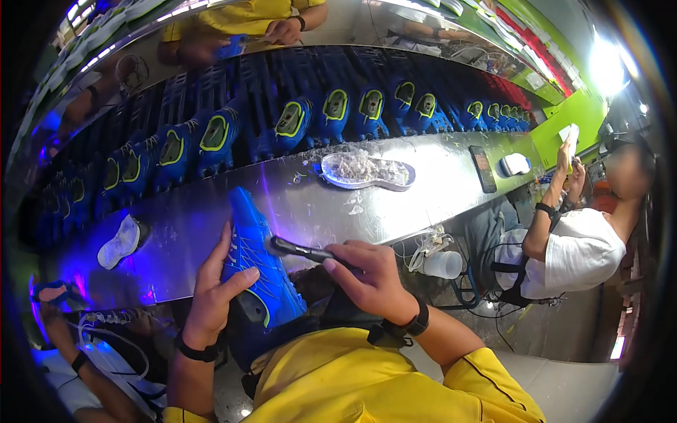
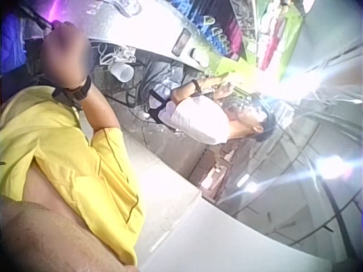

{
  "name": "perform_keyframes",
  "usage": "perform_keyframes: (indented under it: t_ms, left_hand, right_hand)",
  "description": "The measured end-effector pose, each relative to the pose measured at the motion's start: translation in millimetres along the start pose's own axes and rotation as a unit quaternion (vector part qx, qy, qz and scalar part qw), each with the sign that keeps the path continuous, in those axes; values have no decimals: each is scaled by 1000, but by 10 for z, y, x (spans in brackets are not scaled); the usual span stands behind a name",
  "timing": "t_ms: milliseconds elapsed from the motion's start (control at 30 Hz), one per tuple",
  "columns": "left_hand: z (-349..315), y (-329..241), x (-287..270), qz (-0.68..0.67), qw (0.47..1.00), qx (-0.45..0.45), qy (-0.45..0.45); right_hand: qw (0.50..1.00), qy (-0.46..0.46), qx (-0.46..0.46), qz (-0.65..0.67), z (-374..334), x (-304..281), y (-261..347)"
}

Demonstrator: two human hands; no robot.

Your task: Applying adhesive to the sole area of a shoe upper using a brush.

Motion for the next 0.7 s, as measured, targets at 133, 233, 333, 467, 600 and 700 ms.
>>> perform_keyframes:
  t_ms: [133, 233, 333, 467, 600, 700]
  left_hand:
    - [-62, 37, 40, 30, 999, 10, 17]
    - [-45, 16, 109, 30, 999, 4, 30]
    - [-58, 40, 117, 27, 999, 10, 20]
    - [-28, 4, 120, -3, 1000, 6, 1]
    - [30, -32, 88, -19, 1000, 21, -7]
    - [68, -62, 75, -24, 999, 21, -26]
  right_hand:
    - [998, -60, -2, -19, -4, -19, 24]
    - [996, -71, -25, -57, 108, -78, 14]
    - [997, -52, -34, -40, 51, -104, 13]
    - [1000, 11, 1, -19, -53, -179, 17]
    - [998, 49, -14, 31, -95, -240, -24]
    - [995, 94, -8, 31, -97, -360, -1]
Point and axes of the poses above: each hand's wrist, its own z-axis towards the middle knuckle, its own x-axis out of the palm, y = z × x, the point moved 1 cm from there along z, towards the middle knuckle, and after that the axes turned 6 degrees about -z, right-handed, at the moved point
